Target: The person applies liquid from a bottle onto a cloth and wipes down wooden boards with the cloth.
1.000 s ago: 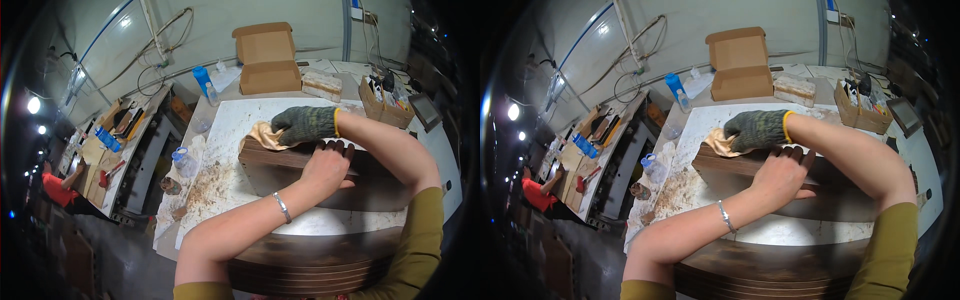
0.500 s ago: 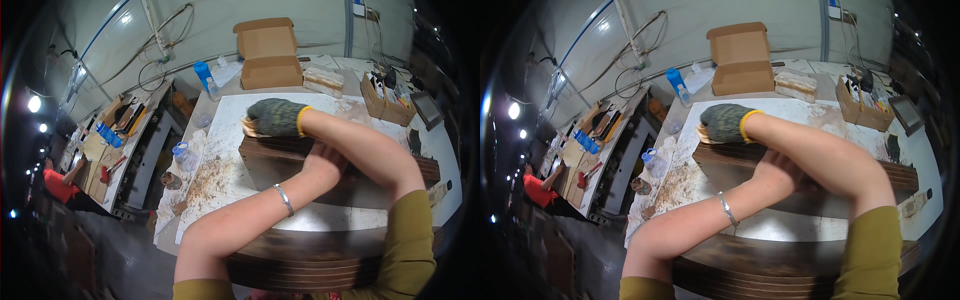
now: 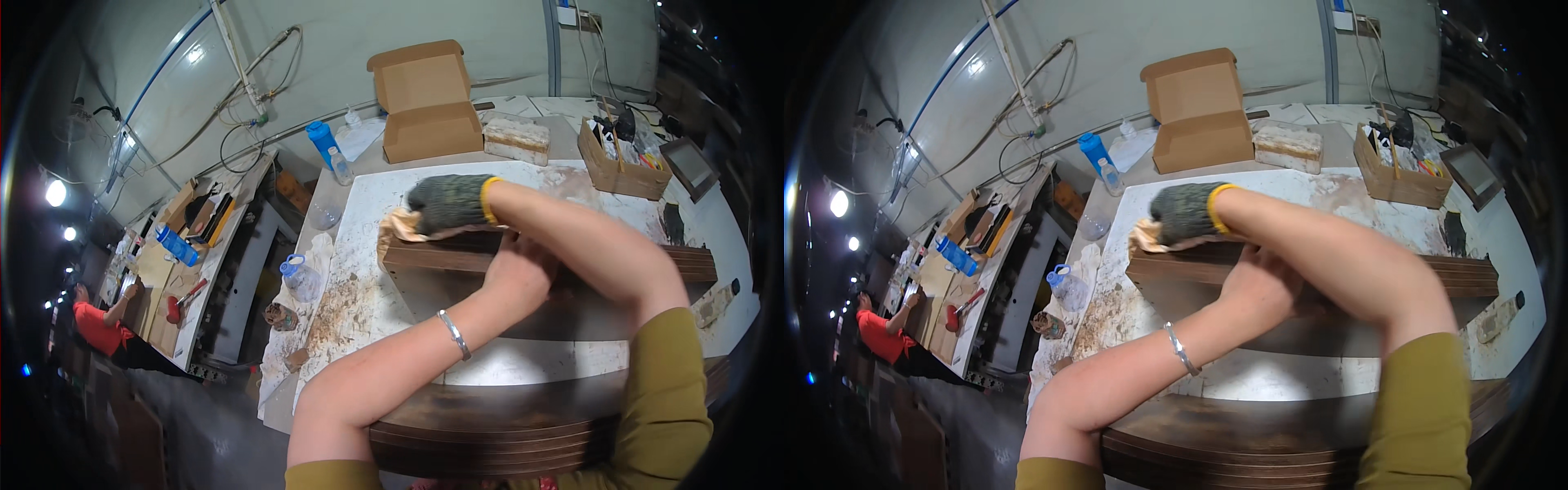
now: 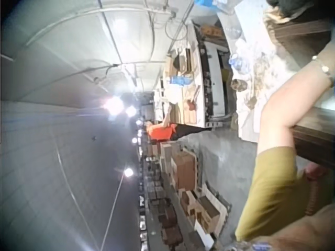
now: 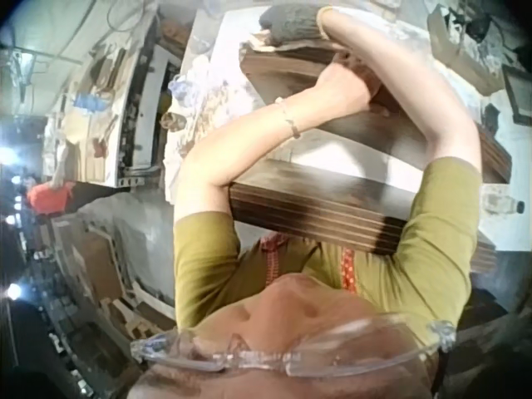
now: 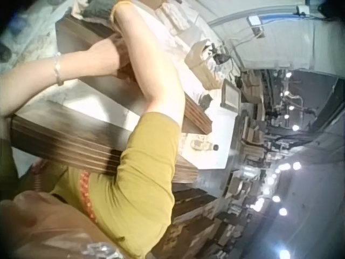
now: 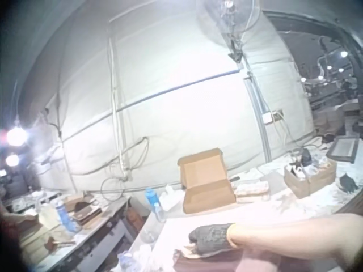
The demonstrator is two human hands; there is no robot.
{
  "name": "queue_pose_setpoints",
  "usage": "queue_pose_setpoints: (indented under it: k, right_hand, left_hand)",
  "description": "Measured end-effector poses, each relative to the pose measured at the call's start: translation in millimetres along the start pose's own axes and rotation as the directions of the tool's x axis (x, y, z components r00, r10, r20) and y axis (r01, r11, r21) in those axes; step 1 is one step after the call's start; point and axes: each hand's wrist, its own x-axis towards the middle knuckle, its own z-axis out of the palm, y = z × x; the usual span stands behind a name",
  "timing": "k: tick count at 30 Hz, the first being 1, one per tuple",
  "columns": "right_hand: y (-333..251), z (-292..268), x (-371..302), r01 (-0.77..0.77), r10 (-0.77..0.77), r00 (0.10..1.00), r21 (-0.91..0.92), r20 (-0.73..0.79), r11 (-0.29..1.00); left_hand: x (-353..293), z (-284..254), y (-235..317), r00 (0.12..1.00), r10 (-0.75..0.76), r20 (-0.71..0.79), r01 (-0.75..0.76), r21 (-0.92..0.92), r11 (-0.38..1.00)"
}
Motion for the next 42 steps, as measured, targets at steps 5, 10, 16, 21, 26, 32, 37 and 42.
queue_pose_setpoints:
  k: [5,10,16,21,26,32,37,42]
  right_hand:
    - [-4.0,-0.7,-0.5,-0.024,0.029,0.996,0.060,-0.083,0.998]
    - [-4.4,20.7,39.3,0.115,-0.087,0.946,0.072,-0.312,0.991]
    - [47.9,-23.0,-34.2,-0.058,0.096,0.992,0.389,-0.080,0.919]
    - [1.5,7.3,-1.8,0.022,0.002,0.986,0.146,-0.164,0.989]
    - [2.8,-1.0,-1.4,0.044,-0.041,0.999,0.085,-0.028,0.995]
    - [-0.3,-1.2,0.2,0.045,-0.042,0.997,0.057,-0.064,0.997]
    - [8.0,0.7,5.7,0.094,-0.092,0.995,-0.039,0.046,0.995]
    - [29.2,4.3,15.7,0.196,-0.196,0.979,0.014,0.057,0.981]
  left_hand:
    - [-4.3,1.1,10.2,0.995,0.002,-0.104,-0.002,-0.002,1.000]
    - [2.5,11.9,1.3,0.997,-0.072,0.000,0.071,-0.171,0.983]
    - [5.9,-27.7,14.1,0.988,-0.084,0.132,0.104,-0.157,0.982]
    - [-1.9,2.5,12.7,0.999,-0.042,-0.005,0.042,-0.016,0.999]
    - [-1.2,-11.5,6.2,0.994,-0.031,0.103,0.036,-0.046,0.998]
    - [-2.3,5.2,10.6,0.994,0.012,-0.107,-0.008,0.035,0.999]
    - [-1.2,-16.1,6.6,0.988,-0.037,0.150,0.041,-0.021,0.999]
    - [2.6,-13.6,15.0,0.988,-0.051,0.149,0.055,-0.024,0.998]
